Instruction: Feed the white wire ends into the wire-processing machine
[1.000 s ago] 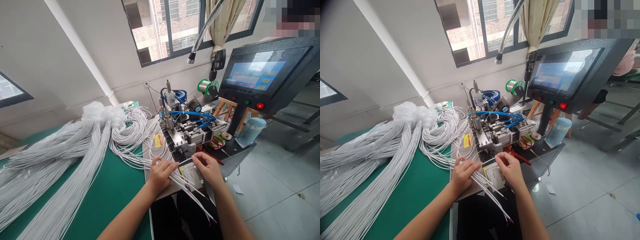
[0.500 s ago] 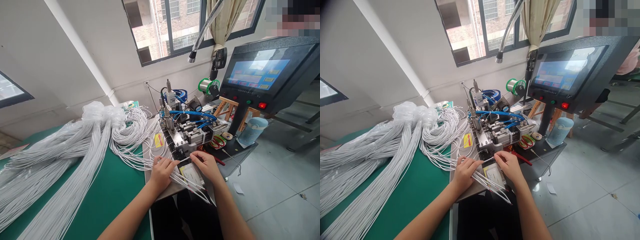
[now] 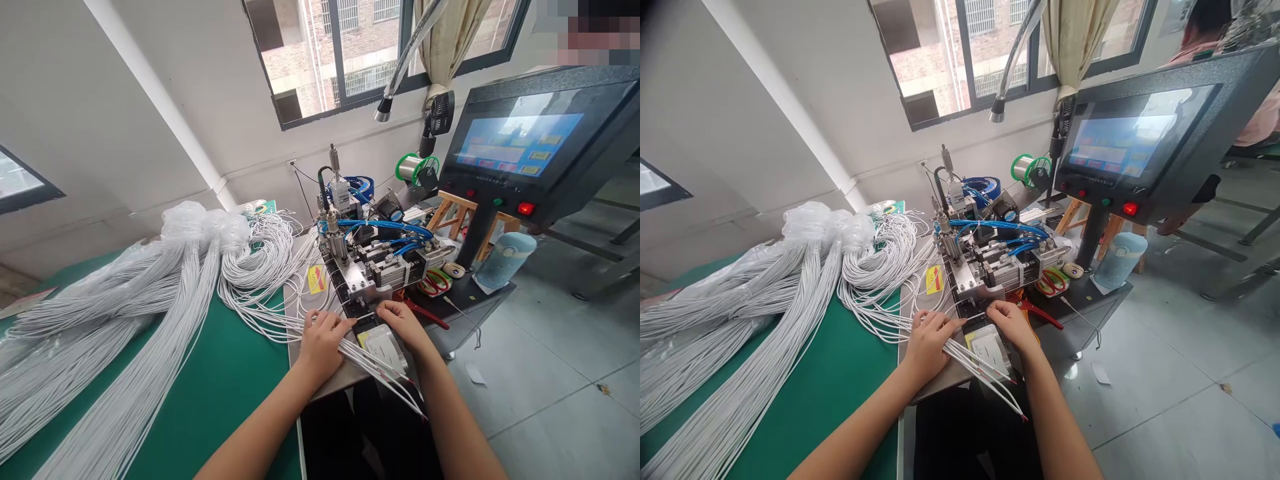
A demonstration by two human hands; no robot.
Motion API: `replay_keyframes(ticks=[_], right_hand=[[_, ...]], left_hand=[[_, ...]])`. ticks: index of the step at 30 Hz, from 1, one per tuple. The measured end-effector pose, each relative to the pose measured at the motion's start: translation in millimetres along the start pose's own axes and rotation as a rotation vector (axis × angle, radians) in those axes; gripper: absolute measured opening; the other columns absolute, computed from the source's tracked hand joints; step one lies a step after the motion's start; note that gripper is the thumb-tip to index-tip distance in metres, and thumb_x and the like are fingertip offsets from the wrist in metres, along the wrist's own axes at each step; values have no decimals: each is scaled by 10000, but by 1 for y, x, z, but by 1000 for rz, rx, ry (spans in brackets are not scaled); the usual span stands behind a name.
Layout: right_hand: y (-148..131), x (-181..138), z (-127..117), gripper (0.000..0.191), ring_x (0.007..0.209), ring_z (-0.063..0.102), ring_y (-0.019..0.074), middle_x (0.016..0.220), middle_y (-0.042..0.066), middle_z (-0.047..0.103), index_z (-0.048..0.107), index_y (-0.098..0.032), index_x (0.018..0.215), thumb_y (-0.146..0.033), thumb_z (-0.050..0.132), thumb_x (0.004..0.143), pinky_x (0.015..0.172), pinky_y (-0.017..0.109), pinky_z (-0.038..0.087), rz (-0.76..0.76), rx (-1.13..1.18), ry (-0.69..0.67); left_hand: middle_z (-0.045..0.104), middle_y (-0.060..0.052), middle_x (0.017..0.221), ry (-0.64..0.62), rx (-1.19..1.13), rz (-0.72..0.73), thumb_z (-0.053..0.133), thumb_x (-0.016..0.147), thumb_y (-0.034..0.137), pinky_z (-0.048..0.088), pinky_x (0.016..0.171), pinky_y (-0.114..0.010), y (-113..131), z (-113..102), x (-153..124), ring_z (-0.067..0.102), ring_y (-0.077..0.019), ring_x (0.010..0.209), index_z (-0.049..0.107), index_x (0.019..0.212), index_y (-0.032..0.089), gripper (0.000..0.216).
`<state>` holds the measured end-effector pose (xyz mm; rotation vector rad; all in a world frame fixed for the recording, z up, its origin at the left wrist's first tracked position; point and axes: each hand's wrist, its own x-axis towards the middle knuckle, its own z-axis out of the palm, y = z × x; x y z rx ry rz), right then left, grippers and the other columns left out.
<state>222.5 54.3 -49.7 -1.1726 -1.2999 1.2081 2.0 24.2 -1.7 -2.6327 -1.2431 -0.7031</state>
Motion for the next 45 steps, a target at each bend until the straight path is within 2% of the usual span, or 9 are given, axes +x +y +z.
replay_keyframes(ticks=[3,9,16,23,28,31,35,40,45], right_hand=[[5,1,5,285,496,315,97,519,-62,359,437,-194,554,-394,557,719,491,236,233,87,72,-2],[3,-4,3,360,505,349,102,535,-54,397,466,-190,572,-490,603,718,502,239,269,79,75,16],[-22,-34,-23,418,602,456,142,642,-3,526,606,-171,684,-567,577,813,573,258,356,-50,-214,134],[-66,-73,-36,365,639,493,149,682,17,590,658,-167,729,-475,544,886,576,249,370,-52,-365,-170],[-73,-86,-28,274,583,488,131,638,-1,585,696,-166,807,-422,611,855,535,230,355,-6,-426,-398],[-72,-88,-23,218,550,461,114,597,-23,549,684,-171,789,-379,641,837,506,216,328,-7,-472,-442],[-75,-85,-21,225,593,501,125,654,-10,592,660,-175,771,-344,569,888,547,224,366,-87,-473,-376],[-70,-75,-23,262,729,591,179,786,29,671,673,-186,816,-391,537,905,660,261,440,-123,-378,-114],[-50,-60,-14,305,702,591,194,762,41,662,680,-176,807,-472,611,834,642,275,463,-73,-222,87]], left_hand=[[623,-20,857,4,-7,-1,532,808,106,297,909,-420,-1,2,0,549,-198,847,648,1118,293,381],[641,-52,979,56,-53,25,539,802,107,339,921,-419,-4,3,-1,544,-225,972,668,1081,258,342],[661,-40,1024,75,-67,9,532,803,103,342,947,-445,-4,3,-1,555,-232,1021,668,1050,253,320],[617,-67,1239,61,-21,-26,533,828,130,331,995,-453,-4,3,0,515,-257,1158,611,1188,219,379],[646,-66,1187,125,-15,-13,512,882,168,350,970,-437,-3,0,2,562,-241,1100,619,1184,232,326],[663,-56,1142,160,-29,-9,517,895,181,346,961,-428,-2,-2,3,586,-224,1055,640,1139,240,280],[681,-36,1077,178,-70,57,489,922,163,323,961,-404,-3,-3,2,612,-182,988,659,1088,256,255],[701,2,989,160,-110,140,496,944,203,304,971,-367,-3,-4,0,635,-138,888,644,1114,270,235],[688,16,845,189,-123,105,471,959,215,301,955,-358,1,-7,1,613,-127,778,664,930,235,196]])
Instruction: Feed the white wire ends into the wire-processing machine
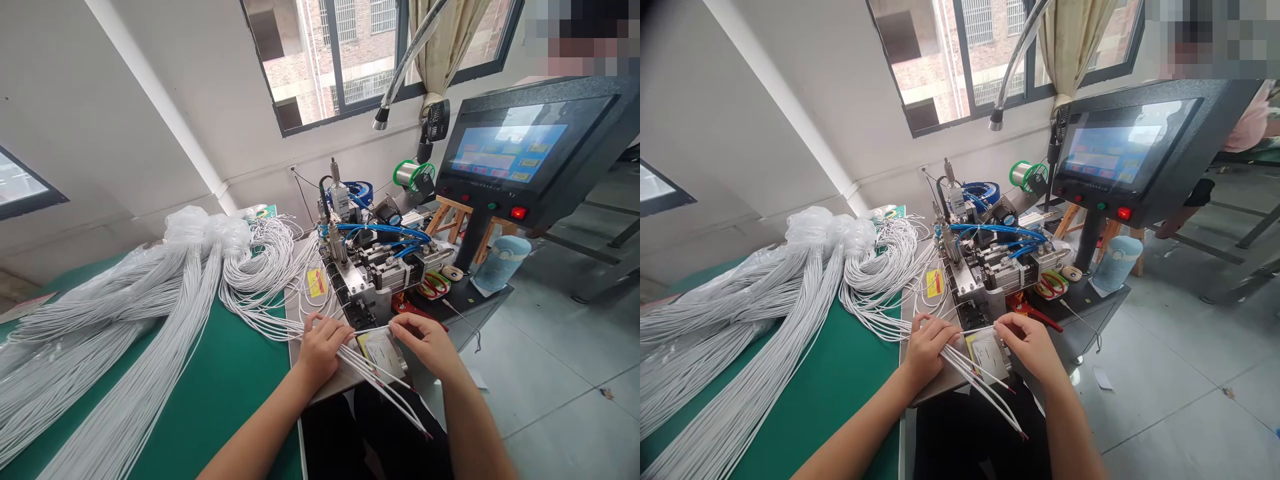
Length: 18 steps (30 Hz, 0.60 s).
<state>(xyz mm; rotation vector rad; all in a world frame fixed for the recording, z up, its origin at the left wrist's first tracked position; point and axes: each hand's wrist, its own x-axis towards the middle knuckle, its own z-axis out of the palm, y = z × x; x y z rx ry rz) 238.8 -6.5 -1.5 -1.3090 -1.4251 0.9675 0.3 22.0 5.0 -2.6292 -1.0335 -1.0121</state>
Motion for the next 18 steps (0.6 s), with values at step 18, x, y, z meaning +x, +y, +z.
replay_keyframes(ticks=[18], right_hand=[[5,13,18,367,703,606,197,740,58,672,710,-154,852,-503,601,813,645,284,460,39,221,-2]], left_hand=[[628,-1,806,13,47,-52,467,924,145,319,936,-356,-1,6,-2,574,-148,799,598,818,199,177]])
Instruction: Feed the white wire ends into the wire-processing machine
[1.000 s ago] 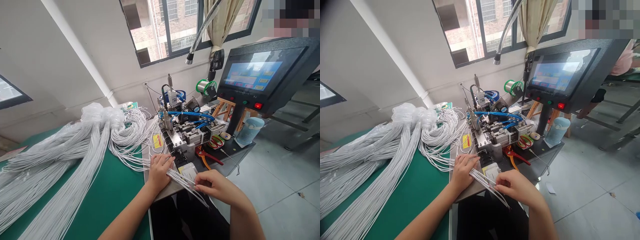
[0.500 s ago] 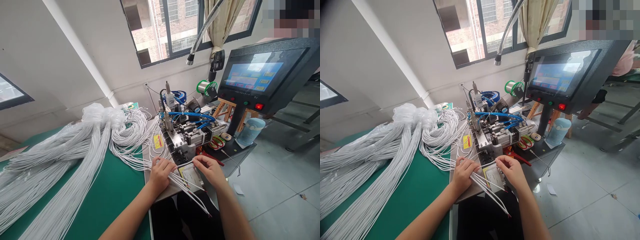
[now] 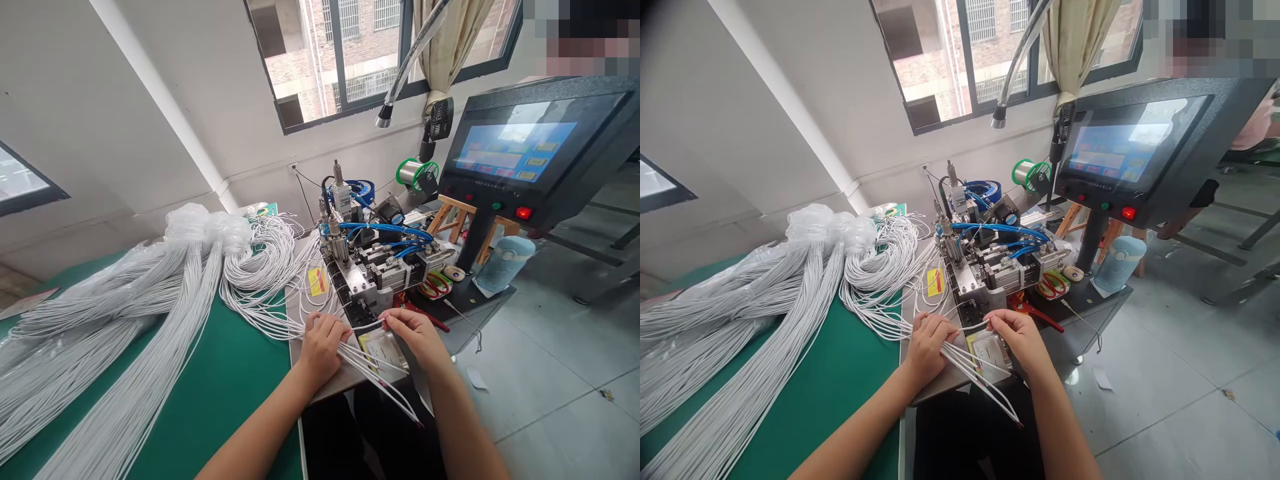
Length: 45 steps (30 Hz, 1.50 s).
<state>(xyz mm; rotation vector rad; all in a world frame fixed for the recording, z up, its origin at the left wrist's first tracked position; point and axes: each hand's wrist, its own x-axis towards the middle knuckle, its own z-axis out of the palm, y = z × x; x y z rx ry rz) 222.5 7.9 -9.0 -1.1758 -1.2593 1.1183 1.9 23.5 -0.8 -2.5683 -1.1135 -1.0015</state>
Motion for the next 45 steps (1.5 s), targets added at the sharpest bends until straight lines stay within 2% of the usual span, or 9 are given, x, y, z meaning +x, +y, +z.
replay_keyframes(ticks=[3,7,10,20,26,34,40,42,45], right_hand=[[3,5,-3,344,709,604,206,753,62,683,701,-155,846,-482,609,793,651,295,460,0,-99,40],[7,10,-3,296,645,571,196,756,61,689,693,-169,831,-446,596,795,613,302,441,-48,-351,111],[10,14,-1,288,667,585,207,758,61,689,679,-175,803,-442,570,817,632,305,442,-95,-402,116],[35,37,0,236,604,453,144,616,-38,491,537,-195,688,-384,524,828,589,254,345,-124,-235,-64],[42,42,6,284,530,358,108,546,-56,394,467,-191,577,-401,571,738,519,237,288,45,47,-91],[46,34,4,415,505,381,103,547,-46,450,523,-181,619,-568,636,715,490,233,302,93,89,-43],[32,11,-16,435,562,422,125,612,-19,490,583,-177,678,-600,623,770,532,253,342,9,-52,96],[18,1,-23,422,572,430,131,615,-16,496,601,-179,696,-588,601,802,543,258,345,-1,-115,82],[-7,-14,-31,398,591,453,141,628,-4,523,628,-179,725,-552,565,849,552,258,357,3,-233,-41]], left_hand=[[634,-4,835,-41,13,-9,462,912,127,318,948,-355,0,0,0,577,-150,817,619,860,209,185],[636,-18,884,-87,41,25,454,905,120,314,958,-375,-2,0,-1,577,-165,852,637,1054,239,265],[632,-26,900,-92,68,51,464,866,86,315,952,-383,-3,0,-3,576,-171,863,637,1113,246,342],[634,-18,860,-107,115,-26,494,837,72,292,921,-433,-1,1,-1,567,-194,863,648,1064,267,337],[626,-24,846,-121,118,-47,508,837,90,297,915,-439,0,0,0,559,-194,852,667,1035,271,312],[639,-27,907,-104,87,-62,540,822,112,296,967,-460,1,-2,2,581,-205,911,674,973,259,250],[667,-27,992,-101,62,-70,544,828,124,289,995,-469,0,0,1,594,-209,965,663,976,256,231],[663,-40,1079,-100,78,-82,543,833,131,281,1011,-476,0,-1,2,586,-224,1024,649,1041,252,263],[626,-62,1209,-99,99,-84,530,845,137,273,1028,-480,0,-2,3,557,-244,1114,601,1169,242,348]])
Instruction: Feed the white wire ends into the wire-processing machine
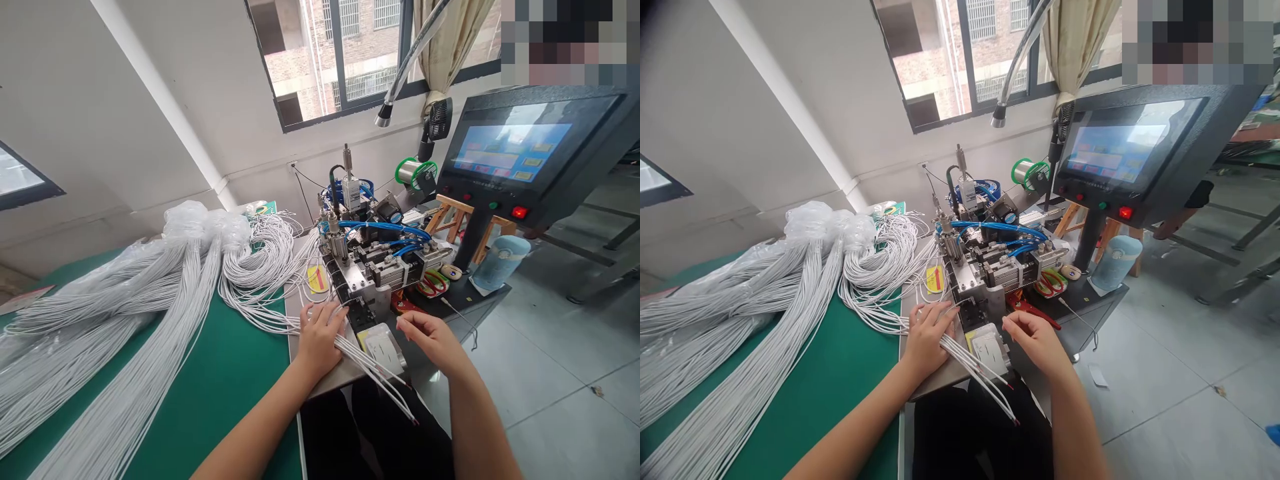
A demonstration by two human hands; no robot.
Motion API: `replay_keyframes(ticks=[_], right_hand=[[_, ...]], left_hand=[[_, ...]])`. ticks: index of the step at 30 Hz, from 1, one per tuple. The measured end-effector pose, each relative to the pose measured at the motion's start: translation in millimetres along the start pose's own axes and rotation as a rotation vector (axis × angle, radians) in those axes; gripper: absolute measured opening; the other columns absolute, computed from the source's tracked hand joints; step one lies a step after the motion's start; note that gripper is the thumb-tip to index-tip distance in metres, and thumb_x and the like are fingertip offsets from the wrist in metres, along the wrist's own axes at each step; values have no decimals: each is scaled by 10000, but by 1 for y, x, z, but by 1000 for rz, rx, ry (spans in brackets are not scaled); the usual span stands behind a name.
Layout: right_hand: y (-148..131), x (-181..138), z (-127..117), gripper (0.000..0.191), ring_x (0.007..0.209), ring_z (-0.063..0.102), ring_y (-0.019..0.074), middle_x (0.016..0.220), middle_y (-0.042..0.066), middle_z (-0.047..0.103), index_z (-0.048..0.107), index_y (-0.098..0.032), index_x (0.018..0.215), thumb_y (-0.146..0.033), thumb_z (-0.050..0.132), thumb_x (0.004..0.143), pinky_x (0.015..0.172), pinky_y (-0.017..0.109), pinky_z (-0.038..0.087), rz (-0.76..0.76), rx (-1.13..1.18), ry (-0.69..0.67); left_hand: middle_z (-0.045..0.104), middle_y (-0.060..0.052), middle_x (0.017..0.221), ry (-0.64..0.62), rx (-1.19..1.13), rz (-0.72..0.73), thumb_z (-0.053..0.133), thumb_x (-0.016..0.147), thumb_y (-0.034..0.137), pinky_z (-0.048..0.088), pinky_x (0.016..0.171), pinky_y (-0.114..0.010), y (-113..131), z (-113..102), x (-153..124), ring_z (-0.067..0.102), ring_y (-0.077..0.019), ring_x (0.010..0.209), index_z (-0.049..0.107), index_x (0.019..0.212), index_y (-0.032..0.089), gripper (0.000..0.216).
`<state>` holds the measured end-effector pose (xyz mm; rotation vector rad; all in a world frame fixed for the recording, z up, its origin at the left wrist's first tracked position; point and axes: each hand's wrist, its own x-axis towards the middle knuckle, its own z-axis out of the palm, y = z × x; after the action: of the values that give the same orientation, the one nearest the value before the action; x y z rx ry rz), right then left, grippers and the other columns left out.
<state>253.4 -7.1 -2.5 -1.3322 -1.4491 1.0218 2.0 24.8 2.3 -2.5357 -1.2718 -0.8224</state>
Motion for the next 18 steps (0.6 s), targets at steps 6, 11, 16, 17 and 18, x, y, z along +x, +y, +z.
replay_keyframes(ticks=[6,11,16,17,18], right_hand=[[-28,-28,-12,312,636,528,153,720,21,620,672,-177,811,-471,587,869,575,242,398,-54,-168,-417],[-25,-35,-10,204,632,524,145,714,18,637,686,-184,789,-369,628,851,576,235,381,-93,-324,-534],[-23,-30,-14,231,635,513,140,736,12,613,645,-191,795,-352,529,913,578,237,385,-135,-317,-425],[-24,-29,-16,242,647,517,144,745,13,612,637,-193,799,-366,518,919,583,239,388,-131,-303,-383],[-24,-27,-17,255,664,522,150,754,15,613,632,-194,801,-382,511,923,592,243,391,-125,-288,-338]], left_hand=[[628,-52,1194,25,-22,14,506,867,138,263,1034,-468,-2,0,-2,566,-227,1105,585,1210,274,377],[657,-49,1127,100,-45,27,494,881,141,293,998,-441,-2,-1,-2,598,-212,1038,612,1167,269,334],[692,-24,1002,89,-121,207,439,920,124,352,927,-360,-4,-2,-2,637,-144,890,621,1146,250,317],[698,-16,975,81,-134,254,444,933,146,362,909,-346,-5,-2,-2,640,-131,853,620,1147,243,293],[702,-5,939,78,-142,293,460,945,180,371,889,-335,-5,-2,-3,641,-120,809,620,1143,238,262]])
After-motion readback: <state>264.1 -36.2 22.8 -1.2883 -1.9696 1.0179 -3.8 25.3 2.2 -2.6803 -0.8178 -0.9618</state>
